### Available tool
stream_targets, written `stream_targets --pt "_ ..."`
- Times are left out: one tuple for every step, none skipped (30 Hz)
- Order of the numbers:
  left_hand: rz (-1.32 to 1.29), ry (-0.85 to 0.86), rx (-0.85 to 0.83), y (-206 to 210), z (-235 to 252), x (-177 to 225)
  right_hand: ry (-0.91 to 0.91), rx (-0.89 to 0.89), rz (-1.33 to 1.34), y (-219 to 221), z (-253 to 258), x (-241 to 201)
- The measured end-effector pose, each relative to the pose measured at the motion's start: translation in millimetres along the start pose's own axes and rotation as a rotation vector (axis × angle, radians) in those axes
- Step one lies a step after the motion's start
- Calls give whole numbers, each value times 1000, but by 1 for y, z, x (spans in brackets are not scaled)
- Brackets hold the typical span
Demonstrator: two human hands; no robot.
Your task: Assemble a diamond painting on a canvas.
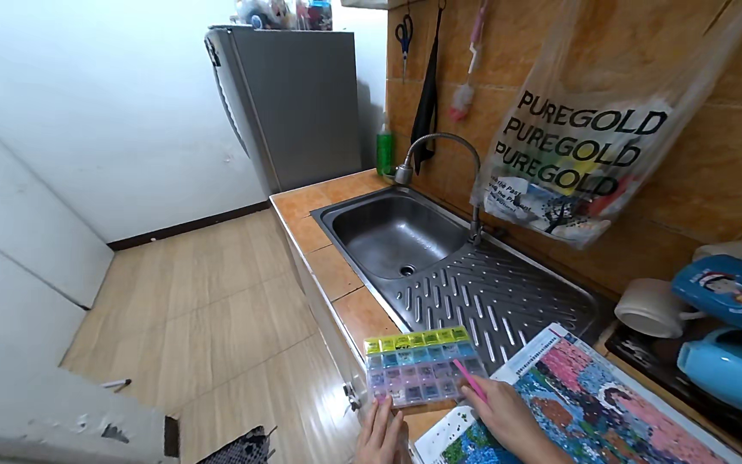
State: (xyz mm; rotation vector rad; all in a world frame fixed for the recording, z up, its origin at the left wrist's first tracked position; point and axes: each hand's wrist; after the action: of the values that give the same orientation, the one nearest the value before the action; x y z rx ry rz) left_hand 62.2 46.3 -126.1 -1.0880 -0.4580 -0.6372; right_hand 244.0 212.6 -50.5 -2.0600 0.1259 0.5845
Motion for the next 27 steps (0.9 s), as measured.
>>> stream_targets --pt "7 -1 -5 0 0 0 -9 -13 -34 -1 0 -3" --pt "18 -3 -12 -1 0 1 -12 -29 -78 0 1 -7" --pt "23 -11 -26 -2 0 1 -14 -46 -121 0 2 -10" --pt "24 -15 -34 -2 0 1 -11 -60 -163 0 3 -14" --pt "28 -11 -32 -3 0 0 -3 -68 -205 1 4 -17" --pt "31 -7 -31 -2 0 -1 8 -79 -245 1 5 -21" --pt "34 1 -29 -2 0 -2 20 -92 -282 1 6 -24" --pt "38 14 -20 -2 -1 -4 30 -108 -320 1 7 -28" --pt "44 33 -4 -1 -1 -6 36 -130 -360 -1 8 -31" --pt "54 56 15 0 -1 -7 38 -149 -393 -2 9 -34" --pt "64 74 27 0 0 -9 37 -166 -418 -3 11 -36" --pt "68 80 26 -1 0 -9 34 -180 -434 -4 13 -37" --pt "72 83 23 -2 1 -9 31 -195 -444 -6 15 -39" --pt "74 85 19 -2 2 -9 26 -213 -452 -7 17 -40" --pt "79 85 10 -3 2 -9 20 -232 -460 -8 19 -42" --pt "86 85 2 -4 3 -9 15 -250 -469 -10 20 -44" --pt "99 91 1 -4 2 -9 11 -265 -477 -11 22 -45" --pt "106 98 6 -3 2 -10 10 -276 -480 -12 24 -46" --pt "110 104 11 -2 2 -10 9 -281 -470 -14 26 -45" --pt "109 105 12 -2 2 -10 3 -277 -449 -14 28 -43" --pt "103 102 8 -2 2 -10 -3 -274 -420 -14 30 -40" --pt "98 97 3 -3 2 -10 -8 -269 -386 -13 32 -37" --pt "97 94 -1 -3 1 -10 -12 -262 -359 -12 33 -35" --pt "93 88 -7 -3 2 -10 -13 -251 -345 -11 33 -35" --pt "88 83 -10 -4 2 -9 -13 -244 -346 -10 32 -36" --pt "83 78 -8 -4 1 -9 -14 -248 -359 -10 31 -37" --pt "77 72 -1 -3 2 -8 -17 -253 -380 -10 29 -38"
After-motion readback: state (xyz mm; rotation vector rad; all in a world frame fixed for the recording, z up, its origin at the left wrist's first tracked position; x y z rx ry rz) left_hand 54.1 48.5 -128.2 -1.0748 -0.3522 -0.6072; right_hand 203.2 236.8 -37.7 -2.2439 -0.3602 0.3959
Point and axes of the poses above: each hand's wrist, its own z-axis towards the middle knuckle, its own y-axis out of the palm, x = y × z, and after that the axes turned 11 degrees about y, right-handed
